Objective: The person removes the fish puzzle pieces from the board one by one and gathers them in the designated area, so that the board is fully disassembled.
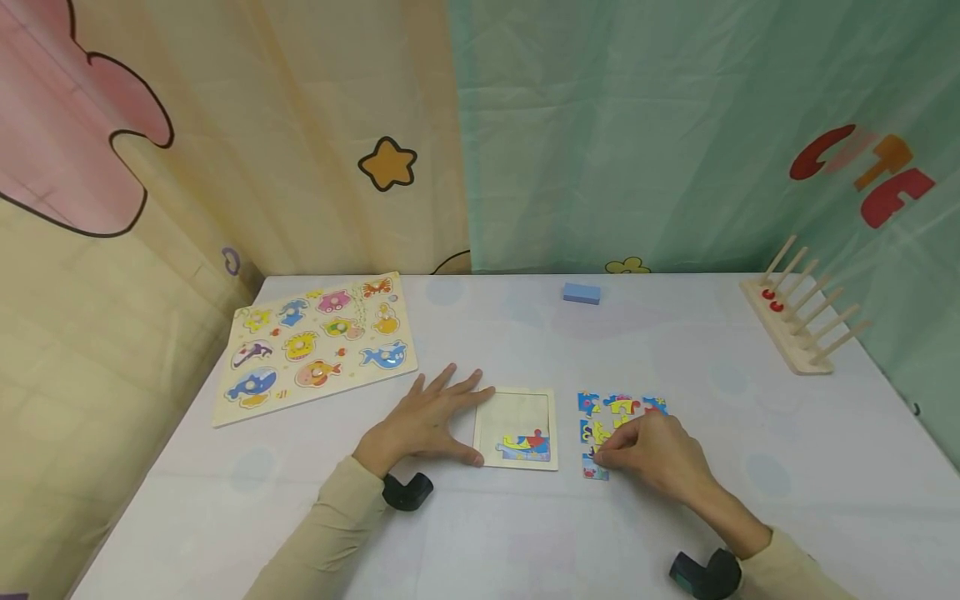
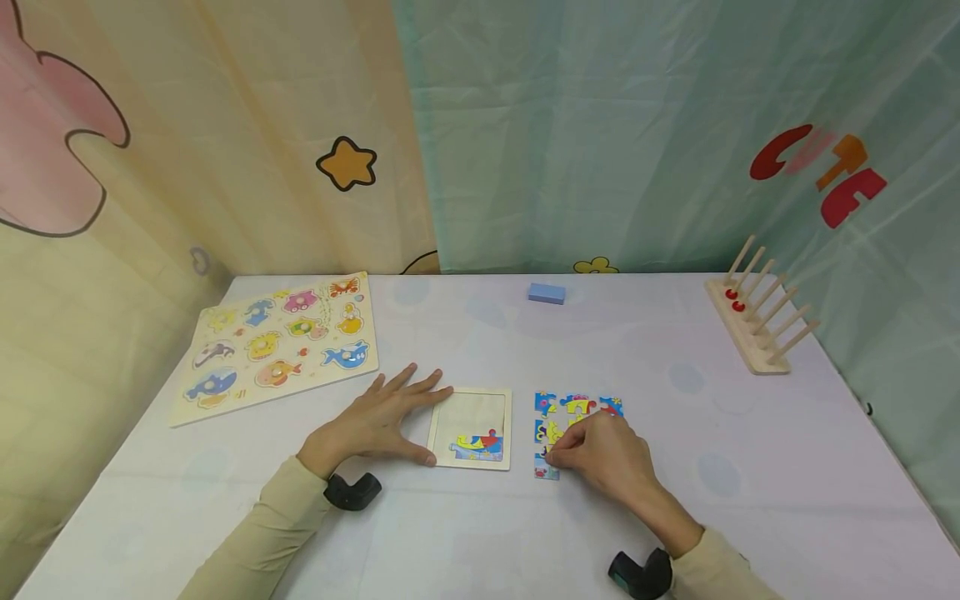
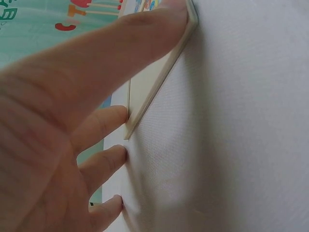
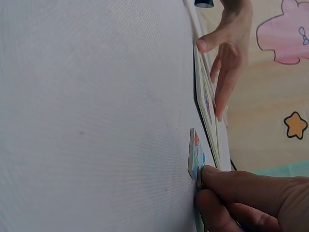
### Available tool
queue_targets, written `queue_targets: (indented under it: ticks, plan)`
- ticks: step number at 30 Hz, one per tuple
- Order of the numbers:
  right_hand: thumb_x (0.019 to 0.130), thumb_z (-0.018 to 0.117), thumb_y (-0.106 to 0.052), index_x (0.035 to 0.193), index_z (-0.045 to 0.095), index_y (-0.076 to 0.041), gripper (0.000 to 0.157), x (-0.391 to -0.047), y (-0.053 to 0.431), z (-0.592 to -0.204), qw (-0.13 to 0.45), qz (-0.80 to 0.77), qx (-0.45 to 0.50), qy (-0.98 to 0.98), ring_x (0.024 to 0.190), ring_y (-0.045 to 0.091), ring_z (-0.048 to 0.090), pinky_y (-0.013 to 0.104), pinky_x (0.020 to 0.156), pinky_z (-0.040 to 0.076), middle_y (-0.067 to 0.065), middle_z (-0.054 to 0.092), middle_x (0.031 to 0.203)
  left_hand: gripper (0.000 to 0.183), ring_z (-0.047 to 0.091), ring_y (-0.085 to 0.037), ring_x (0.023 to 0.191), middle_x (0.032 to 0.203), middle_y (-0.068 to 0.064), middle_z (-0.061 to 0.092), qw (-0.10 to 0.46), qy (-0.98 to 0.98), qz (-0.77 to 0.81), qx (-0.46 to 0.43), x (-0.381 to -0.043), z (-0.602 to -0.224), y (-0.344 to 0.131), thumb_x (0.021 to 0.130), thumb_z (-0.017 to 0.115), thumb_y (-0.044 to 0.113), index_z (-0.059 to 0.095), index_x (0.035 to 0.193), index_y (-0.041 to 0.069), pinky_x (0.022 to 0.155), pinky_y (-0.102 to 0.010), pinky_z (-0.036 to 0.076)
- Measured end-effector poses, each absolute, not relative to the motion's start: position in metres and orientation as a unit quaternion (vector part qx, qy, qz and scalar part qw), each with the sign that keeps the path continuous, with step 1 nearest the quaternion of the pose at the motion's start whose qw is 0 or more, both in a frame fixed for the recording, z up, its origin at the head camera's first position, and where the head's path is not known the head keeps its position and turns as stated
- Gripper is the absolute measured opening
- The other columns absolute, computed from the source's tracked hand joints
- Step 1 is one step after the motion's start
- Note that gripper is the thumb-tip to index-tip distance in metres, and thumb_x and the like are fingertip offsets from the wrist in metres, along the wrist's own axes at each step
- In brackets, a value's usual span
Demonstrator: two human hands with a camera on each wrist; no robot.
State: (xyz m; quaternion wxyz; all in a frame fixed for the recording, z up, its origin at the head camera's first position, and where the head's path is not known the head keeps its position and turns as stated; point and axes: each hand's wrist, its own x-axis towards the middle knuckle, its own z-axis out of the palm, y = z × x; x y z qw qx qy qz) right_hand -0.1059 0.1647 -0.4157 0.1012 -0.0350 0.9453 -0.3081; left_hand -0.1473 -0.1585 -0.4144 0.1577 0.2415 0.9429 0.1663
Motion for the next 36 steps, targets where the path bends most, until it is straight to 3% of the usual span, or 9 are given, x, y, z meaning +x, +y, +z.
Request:
queue_targets:
  ticks: [11, 19, 26, 36]
  plan:
    - [0.076, 0.083, -0.026, 0.081, 0.078, -0.022, 0.008, -0.111, 0.166, -0.411, 0.092, -0.342, -0.038, 0.934, 0.076, 0.011, 0.058, 0.029, 0.06, 0.045, -0.01, 0.068, 0.071, 0.098, 0.005, -0.03, 0.151, 0.162, 0.003, 0.022, 0.159, 0.943, 0.161, 0.242, -0.148, -0.414, -0.158, 0.068, 0.083, 0.058, 0.04, 0.151, 0.03, 0.116, -0.063, 0.004]
    - [0.08, 0.077, -0.017, 0.084, 0.078, -0.02, 0.005, -0.121, 0.146, -0.407, 0.08, -0.347, -0.1, 0.929, 0.073, 0.011, 0.054, 0.025, 0.057, 0.042, -0.012, 0.064, 0.07, 0.098, 0.005, -0.031, 0.151, 0.162, 0.003, 0.022, 0.16, 0.944, 0.159, 0.242, -0.149, -0.414, -0.158, 0.068, 0.083, 0.058, 0.04, 0.151, 0.031, 0.116, -0.064, 0.005]
    - [0.082, 0.073, -0.009, 0.093, 0.079, -0.015, 0.014, -0.125, 0.116, -0.406, 0.095, -0.339, -0.163, 0.922, 0.057, 0.01, 0.048, 0.024, 0.05, 0.039, -0.012, 0.062, 0.074, 0.097, 0.005, -0.031, 0.15, 0.162, 0.003, 0.023, 0.159, 0.944, 0.158, 0.241, -0.148, -0.413, -0.158, 0.068, 0.082, 0.059, 0.041, 0.151, 0.03, 0.115, -0.065, 0.006]
    - [0.074, 0.082, -0.009, 0.104, 0.077, -0.013, 0.03, -0.126, 0.087, -0.407, 0.117, -0.289, -0.205, 0.928, 0.072, 0.008, 0.051, 0.026, 0.062, 0.044, -0.014, 0.059, 0.074, 0.097, 0.006, -0.031, 0.15, 0.162, 0.003, 0.023, 0.156, 0.944, 0.158, 0.243, -0.148, -0.414, -0.158, 0.068, 0.082, 0.06, 0.041, 0.151, 0.03, 0.115, -0.065, 0.006]
